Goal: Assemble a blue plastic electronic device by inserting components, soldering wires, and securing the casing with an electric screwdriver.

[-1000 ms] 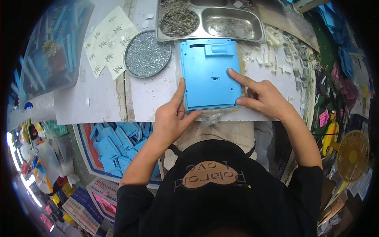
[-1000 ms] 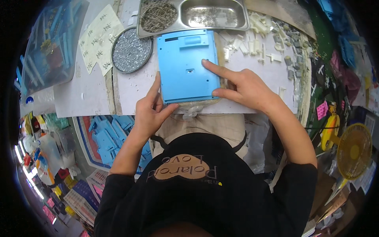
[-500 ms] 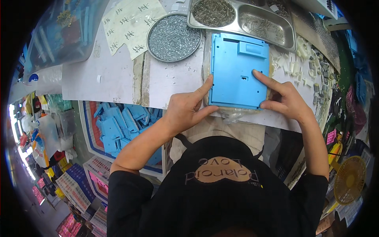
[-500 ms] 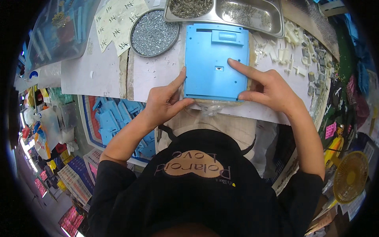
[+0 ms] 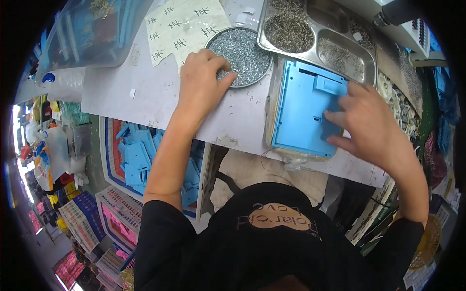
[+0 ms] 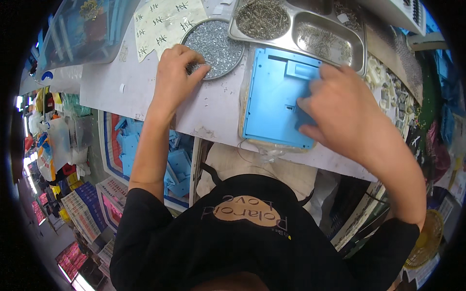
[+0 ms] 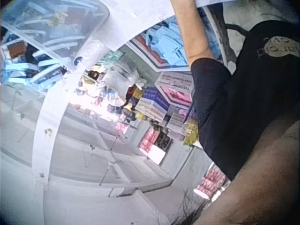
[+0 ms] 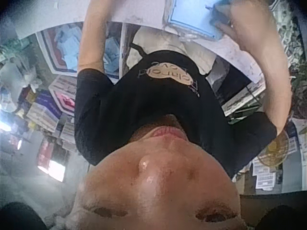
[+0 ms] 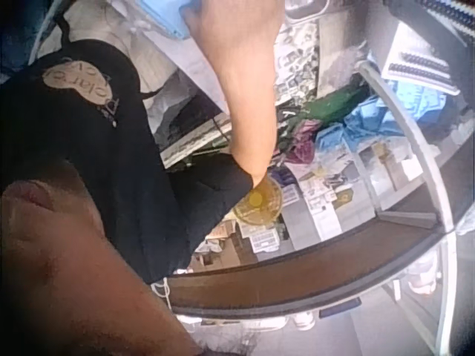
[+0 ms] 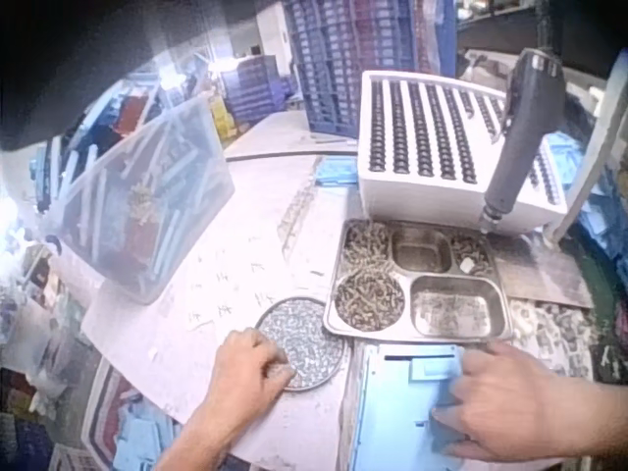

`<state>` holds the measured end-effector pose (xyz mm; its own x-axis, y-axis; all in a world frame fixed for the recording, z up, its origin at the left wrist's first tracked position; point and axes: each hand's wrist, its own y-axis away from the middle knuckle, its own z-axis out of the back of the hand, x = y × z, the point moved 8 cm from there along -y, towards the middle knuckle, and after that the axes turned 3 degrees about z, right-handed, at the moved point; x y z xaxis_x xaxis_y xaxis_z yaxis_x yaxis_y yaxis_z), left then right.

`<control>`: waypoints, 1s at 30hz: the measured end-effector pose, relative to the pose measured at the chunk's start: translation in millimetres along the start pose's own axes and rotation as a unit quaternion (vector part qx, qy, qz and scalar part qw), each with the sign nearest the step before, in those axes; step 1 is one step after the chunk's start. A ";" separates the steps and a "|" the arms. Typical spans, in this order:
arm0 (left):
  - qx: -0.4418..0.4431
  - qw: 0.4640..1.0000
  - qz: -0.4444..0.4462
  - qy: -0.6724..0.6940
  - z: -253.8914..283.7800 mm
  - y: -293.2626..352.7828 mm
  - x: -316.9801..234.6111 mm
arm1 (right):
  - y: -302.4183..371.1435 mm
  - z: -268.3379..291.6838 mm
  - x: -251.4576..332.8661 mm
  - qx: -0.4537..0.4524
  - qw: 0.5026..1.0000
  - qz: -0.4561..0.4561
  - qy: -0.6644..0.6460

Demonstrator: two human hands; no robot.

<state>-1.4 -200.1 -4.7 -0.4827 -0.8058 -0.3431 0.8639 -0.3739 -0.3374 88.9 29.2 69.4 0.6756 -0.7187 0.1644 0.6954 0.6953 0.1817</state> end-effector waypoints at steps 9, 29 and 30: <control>0.029 0.997 0.052 0.054 -12.5 -6.3 3.2 | -170.2 -36.0 -3.1 -0.188 0.971 0.064 0.132; 0.029 0.970 0.065 0.232 -8.3 -14.6 -16.6 | 4.9 0.7 -108.9 -0.203 0.963 -0.118 -0.132; 0.042 0.965 0.070 0.250 -9.5 -13.2 -24.4 | 9.3 -3.3 -109.3 -0.199 0.964 -0.121 -0.130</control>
<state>-2.4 -171.0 -0.2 -0.3509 -0.5363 -0.7677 0.9241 -0.3308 -0.1912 22.4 114.3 49.9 0.4329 -0.8024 0.4108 0.8991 0.4172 -0.1327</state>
